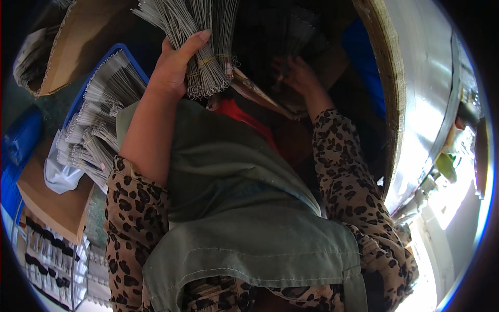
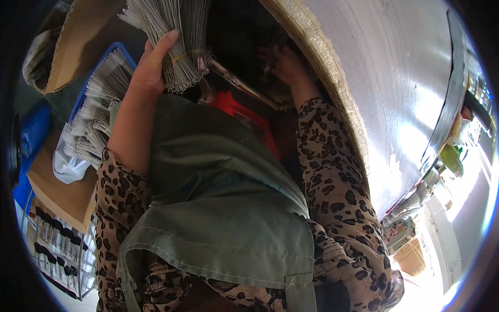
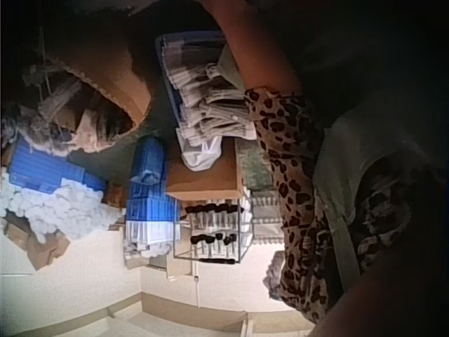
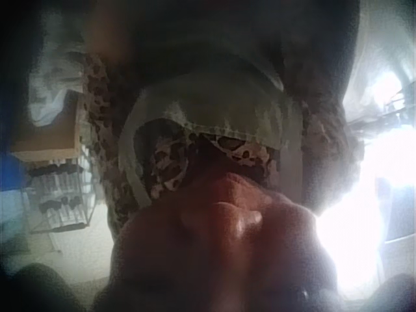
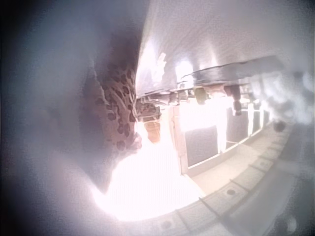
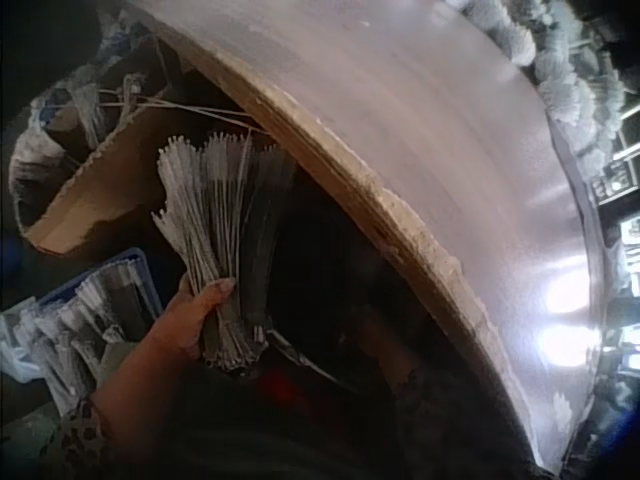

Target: Organizing, bundling with rubber bands, and trimming small wire brushes at a workbench.

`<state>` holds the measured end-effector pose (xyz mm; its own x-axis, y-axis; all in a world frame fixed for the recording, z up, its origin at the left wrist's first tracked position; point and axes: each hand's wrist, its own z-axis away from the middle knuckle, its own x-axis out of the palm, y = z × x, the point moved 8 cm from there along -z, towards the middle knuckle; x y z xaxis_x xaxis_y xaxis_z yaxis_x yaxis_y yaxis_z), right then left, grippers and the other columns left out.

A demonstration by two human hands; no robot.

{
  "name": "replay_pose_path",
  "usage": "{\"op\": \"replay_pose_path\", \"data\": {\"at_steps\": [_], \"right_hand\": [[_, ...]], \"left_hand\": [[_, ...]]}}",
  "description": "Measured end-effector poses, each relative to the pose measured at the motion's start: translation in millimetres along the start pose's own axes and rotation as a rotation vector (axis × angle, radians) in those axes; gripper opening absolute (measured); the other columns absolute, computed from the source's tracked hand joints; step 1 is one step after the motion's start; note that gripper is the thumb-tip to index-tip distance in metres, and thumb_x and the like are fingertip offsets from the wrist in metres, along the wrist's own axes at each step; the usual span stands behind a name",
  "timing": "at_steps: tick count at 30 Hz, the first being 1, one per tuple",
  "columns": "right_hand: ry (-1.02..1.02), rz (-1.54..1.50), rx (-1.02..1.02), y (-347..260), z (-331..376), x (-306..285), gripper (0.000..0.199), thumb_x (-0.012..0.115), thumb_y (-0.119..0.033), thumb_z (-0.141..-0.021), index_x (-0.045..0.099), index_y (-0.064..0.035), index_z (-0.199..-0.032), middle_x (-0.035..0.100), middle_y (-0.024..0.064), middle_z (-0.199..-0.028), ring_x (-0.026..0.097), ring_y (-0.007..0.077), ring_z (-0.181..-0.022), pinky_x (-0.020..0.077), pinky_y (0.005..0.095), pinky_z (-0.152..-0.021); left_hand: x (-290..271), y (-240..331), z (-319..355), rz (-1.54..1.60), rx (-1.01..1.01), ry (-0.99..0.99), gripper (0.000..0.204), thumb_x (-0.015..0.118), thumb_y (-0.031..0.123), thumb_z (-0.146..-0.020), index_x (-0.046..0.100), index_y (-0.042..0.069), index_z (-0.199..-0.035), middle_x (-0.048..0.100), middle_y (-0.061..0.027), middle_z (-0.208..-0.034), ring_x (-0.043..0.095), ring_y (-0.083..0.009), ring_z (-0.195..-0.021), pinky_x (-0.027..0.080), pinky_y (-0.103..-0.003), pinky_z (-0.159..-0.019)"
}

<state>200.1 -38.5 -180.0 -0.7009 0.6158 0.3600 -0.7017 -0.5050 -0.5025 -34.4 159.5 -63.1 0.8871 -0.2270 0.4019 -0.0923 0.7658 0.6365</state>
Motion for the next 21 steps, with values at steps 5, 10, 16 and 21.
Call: {"op": "replay_pose_path", "data": {"at_steps": [5,10,16,21], "right_hand": [[-0.026,-0.009,0.018,3.4,0.8,8.9,0.033,0.045,-0.025,-0.097,0.037,-0.0113,-0.127,0.050,0.0152,-0.128,0.048,0.0311,-0.120,0.0490,0.0447,-0.086],[0.027,-0.056,-0.085,-15.3,-9.1,16.3,0.041,0.051,-0.030,-0.095,0.039,-0.0099,-0.128,0.050,0.0145,-0.128,0.049,0.0302,-0.117,0.0478,0.0442,-0.089],[0.327,1.302,-0.085,-9.5,-62.9,15.0,0.036,0.058,-0.033,-0.089,0.059,-0.0044,-0.111,0.061,0.0171,-0.108,0.059,0.0310,-0.102,0.0484,0.0407,-0.086],[0.179,1.784,-0.428,-24.6,-92.8,109.9,0.033,0.058,-0.027,-0.084,0.061,-0.0059,-0.110,0.060,0.0195,-0.109,0.057,0.0331,-0.104,0.0448,0.0425,-0.091]], "left_hand": [[-4.0,-3.9,-1.7,0.010,-0.023,-0.021,0.082,0.080,0.022,-0.070,0.029,-0.006,-0.127,0.051,-0.0182,-0.117,0.054,-0.0262,-0.105,0.049,-0.038,-0.087],[-6.8,-2.4,-0.7,-0.012,-0.018,0.003,0.079,0.079,0.022,-0.071,0.030,-0.005,-0.127,0.052,-0.0178,-0.116,0.055,-0.0259,-0.104,0.049,-0.038,-0.087],[1.7,-3.2,-2.0,0.007,-0.033,-0.039,0.078,0.078,0.021,-0.071,0.030,-0.004,-0.127,0.053,-0.0172,-0.115,0.055,-0.0256,-0.104,0.048,-0.038,-0.087],[13.5,0.3,-0.5,-0.011,0.037,0.034,0.077,0.078,0.019,-0.071,0.030,-0.003,-0.127,0.054,-0.0165,-0.114,0.055,-0.0246,-0.103,0.048,-0.037,-0.086]]}}
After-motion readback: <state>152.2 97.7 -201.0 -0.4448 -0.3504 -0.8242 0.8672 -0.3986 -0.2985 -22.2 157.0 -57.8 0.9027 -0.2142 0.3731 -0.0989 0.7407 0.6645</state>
